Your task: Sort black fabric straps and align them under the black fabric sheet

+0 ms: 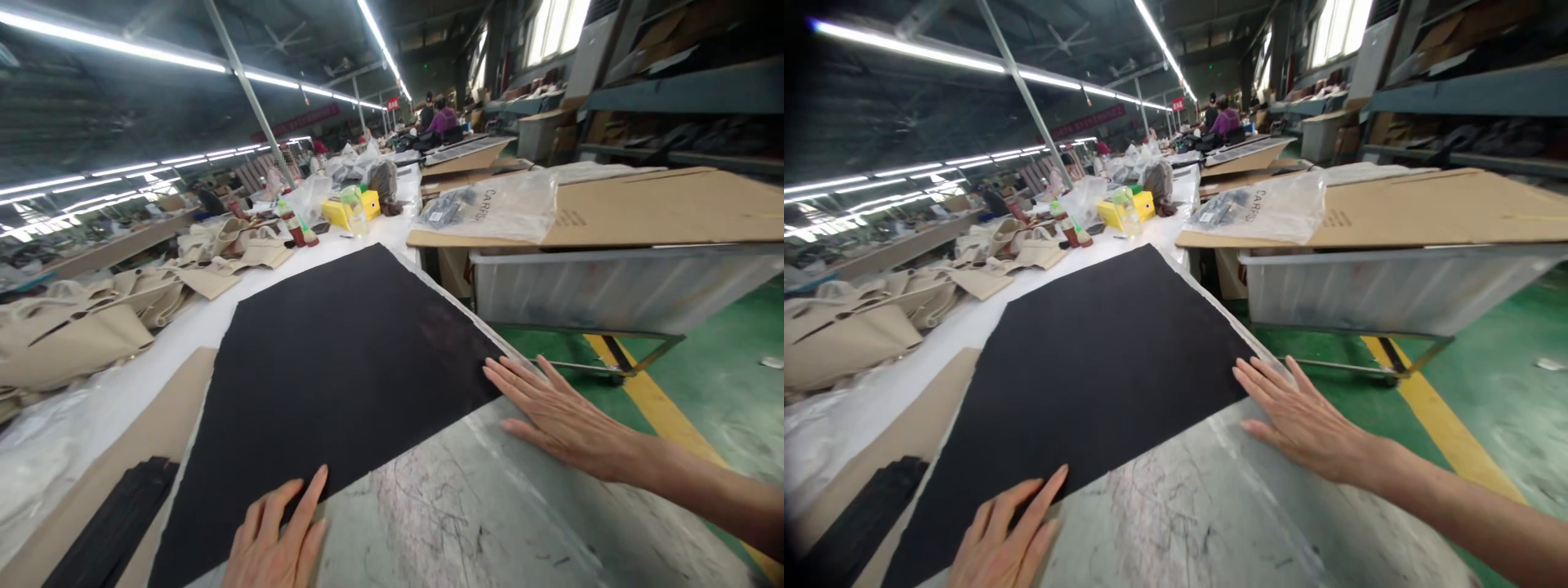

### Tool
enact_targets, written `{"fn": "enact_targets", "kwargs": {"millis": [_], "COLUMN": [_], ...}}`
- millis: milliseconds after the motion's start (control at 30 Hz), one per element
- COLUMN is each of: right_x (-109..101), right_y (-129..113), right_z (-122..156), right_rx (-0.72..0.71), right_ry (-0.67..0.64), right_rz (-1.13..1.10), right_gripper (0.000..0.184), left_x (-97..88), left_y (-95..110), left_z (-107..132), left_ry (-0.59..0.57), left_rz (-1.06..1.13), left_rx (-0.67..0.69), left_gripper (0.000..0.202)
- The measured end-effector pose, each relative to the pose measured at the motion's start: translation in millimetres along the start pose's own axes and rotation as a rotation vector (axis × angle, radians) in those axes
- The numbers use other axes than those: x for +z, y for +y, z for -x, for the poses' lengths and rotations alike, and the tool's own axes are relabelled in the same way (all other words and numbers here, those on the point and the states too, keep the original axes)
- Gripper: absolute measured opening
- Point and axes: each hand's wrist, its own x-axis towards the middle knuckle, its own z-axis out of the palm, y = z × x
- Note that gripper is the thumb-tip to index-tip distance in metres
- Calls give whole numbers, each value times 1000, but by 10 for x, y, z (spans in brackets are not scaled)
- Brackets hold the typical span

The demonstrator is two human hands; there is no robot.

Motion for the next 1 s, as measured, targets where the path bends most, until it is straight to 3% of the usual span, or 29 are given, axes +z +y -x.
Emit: {"fn": "enact_targets", "kwargs": {"millis": [100, 200, 267, 333, 500, 600, 900, 1000], "right_x": [118, 172, 156, 107, -29, -28, 227, 217], "right_y": [223, 276, 148, -107, -919, -1216, -1290, -1307], "right_z": [45, 43, -6, -85, -298, -413, -547, -549], "right_rx": [35, 84, 65, -50, -464, -608, -673, -676], "right_ry": [70, 207, 308, 347, 253, 218, 257, 285], "right_rz": [71, 107, 116, 117, 52, 40, 7, 4], "right_gripper": [70, 72, 70, 65, 74, 74, 74, 74], "left_x": [-115, -197, -248, -298, -378, -396, -451, -410], "left_y": [69, 164, 222, 266, 321, 337, 332, 305], "left_z": [-40, -65, -80, -99, -150, -163, -139, -89], "left_ry": [0, -38, -104, -184, -288, -287, -250, -190], "left_rz": [20, 67, 106, 151, 249, 266, 330, 423], "left_rx": [-40, -106, -169, -231, -316, -341, -367, -427], "left_gripper": [47, 44, 44, 44, 45, 45, 49, 40]}}
